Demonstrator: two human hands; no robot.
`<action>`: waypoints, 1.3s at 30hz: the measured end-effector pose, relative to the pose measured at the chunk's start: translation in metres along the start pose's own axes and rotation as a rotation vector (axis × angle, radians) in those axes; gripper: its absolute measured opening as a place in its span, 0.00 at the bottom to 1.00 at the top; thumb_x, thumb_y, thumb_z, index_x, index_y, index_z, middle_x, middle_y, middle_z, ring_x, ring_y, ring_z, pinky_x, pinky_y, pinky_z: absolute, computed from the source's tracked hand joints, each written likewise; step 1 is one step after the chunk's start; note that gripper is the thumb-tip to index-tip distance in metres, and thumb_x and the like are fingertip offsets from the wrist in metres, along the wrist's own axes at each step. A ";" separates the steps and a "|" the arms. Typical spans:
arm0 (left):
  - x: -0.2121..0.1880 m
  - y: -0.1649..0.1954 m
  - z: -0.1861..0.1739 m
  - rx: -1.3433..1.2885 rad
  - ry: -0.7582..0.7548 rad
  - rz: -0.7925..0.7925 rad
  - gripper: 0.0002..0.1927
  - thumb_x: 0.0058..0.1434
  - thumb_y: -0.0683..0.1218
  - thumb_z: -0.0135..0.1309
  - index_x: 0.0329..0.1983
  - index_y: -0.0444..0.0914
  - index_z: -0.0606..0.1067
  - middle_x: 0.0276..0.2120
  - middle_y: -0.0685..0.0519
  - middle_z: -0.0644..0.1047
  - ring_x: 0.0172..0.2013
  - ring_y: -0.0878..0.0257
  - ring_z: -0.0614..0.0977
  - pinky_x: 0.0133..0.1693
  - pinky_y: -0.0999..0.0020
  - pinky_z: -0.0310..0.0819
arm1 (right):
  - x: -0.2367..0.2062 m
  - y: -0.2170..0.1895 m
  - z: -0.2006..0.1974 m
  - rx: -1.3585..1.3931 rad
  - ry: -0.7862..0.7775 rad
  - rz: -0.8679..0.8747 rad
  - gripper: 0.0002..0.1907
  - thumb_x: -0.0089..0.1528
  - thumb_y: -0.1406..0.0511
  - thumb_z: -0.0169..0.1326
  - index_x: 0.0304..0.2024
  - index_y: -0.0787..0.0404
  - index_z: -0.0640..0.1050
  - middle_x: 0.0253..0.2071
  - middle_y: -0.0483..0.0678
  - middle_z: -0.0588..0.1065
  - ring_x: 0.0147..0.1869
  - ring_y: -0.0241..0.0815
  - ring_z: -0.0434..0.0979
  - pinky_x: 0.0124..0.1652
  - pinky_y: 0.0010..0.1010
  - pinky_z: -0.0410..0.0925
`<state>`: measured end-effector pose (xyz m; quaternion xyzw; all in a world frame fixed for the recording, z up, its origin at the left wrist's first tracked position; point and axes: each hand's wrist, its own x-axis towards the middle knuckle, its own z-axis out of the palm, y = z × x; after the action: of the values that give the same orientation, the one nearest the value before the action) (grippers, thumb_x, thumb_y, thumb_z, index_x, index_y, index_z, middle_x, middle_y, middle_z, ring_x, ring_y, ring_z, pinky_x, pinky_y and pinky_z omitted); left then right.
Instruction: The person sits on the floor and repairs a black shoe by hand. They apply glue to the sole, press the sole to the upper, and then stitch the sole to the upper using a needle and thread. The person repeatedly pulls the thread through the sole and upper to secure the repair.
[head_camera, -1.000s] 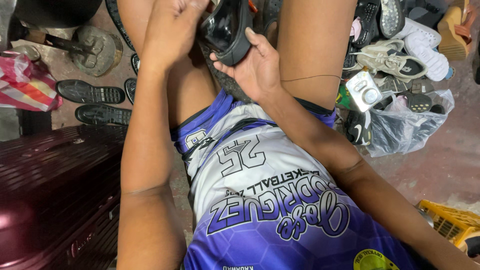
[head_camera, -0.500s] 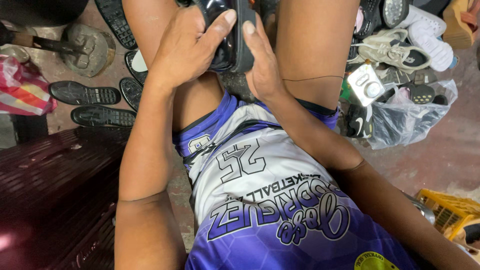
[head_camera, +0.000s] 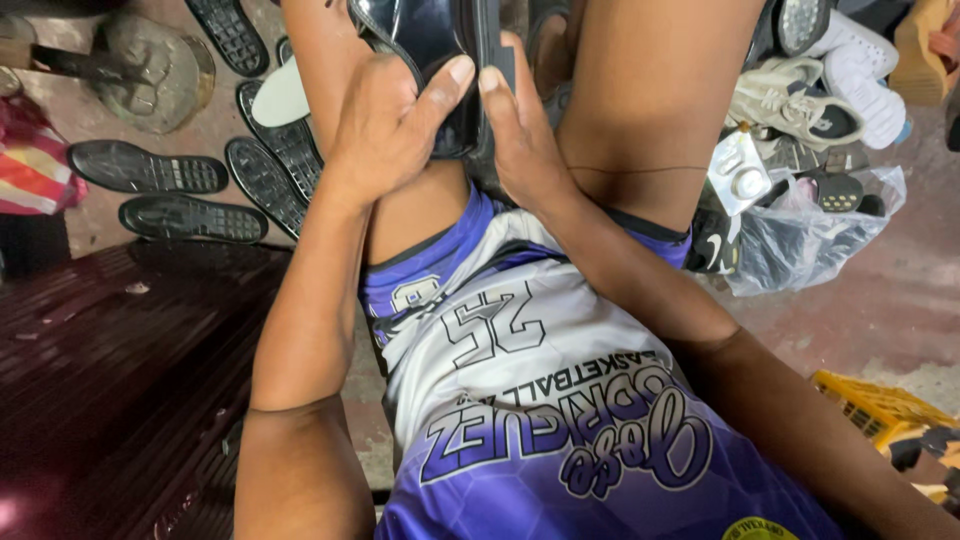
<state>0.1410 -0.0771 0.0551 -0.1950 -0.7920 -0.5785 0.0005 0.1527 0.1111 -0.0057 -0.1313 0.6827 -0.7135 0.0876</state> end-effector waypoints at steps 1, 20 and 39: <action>0.000 0.002 0.002 -0.004 0.003 0.014 0.16 0.78 0.50 0.46 0.43 0.32 0.74 0.32 0.45 0.74 0.34 0.53 0.77 0.40 0.60 0.71 | 0.001 -0.002 -0.001 -0.006 0.000 0.039 0.18 0.81 0.58 0.38 0.66 0.63 0.65 0.57 0.47 0.69 0.61 0.36 0.67 0.65 0.28 0.61; 0.013 -0.004 -0.001 -0.182 0.571 -0.158 0.09 0.74 0.46 0.47 0.42 0.35 0.74 0.30 0.59 0.71 0.29 0.73 0.69 0.33 0.74 0.64 | 0.081 -0.064 -0.015 1.566 -0.148 0.515 0.36 0.72 0.45 0.38 0.68 0.67 0.65 0.63 0.62 0.69 0.58 0.56 0.74 0.61 0.50 0.69; 0.007 0.034 -0.015 0.441 0.538 0.101 0.48 0.46 0.46 0.75 0.69 0.36 0.64 0.60 0.43 0.71 0.58 0.50 0.77 0.57 0.59 0.73 | 0.118 -0.033 0.016 1.344 0.008 0.615 0.44 0.60 0.35 0.46 0.57 0.65 0.73 0.51 0.60 0.75 0.46 0.55 0.77 0.46 0.47 0.72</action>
<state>0.1421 -0.0801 0.0926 -0.0701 -0.8587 -0.4236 0.2798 0.0475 0.0620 0.0356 0.1508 0.1045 -0.9214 0.3427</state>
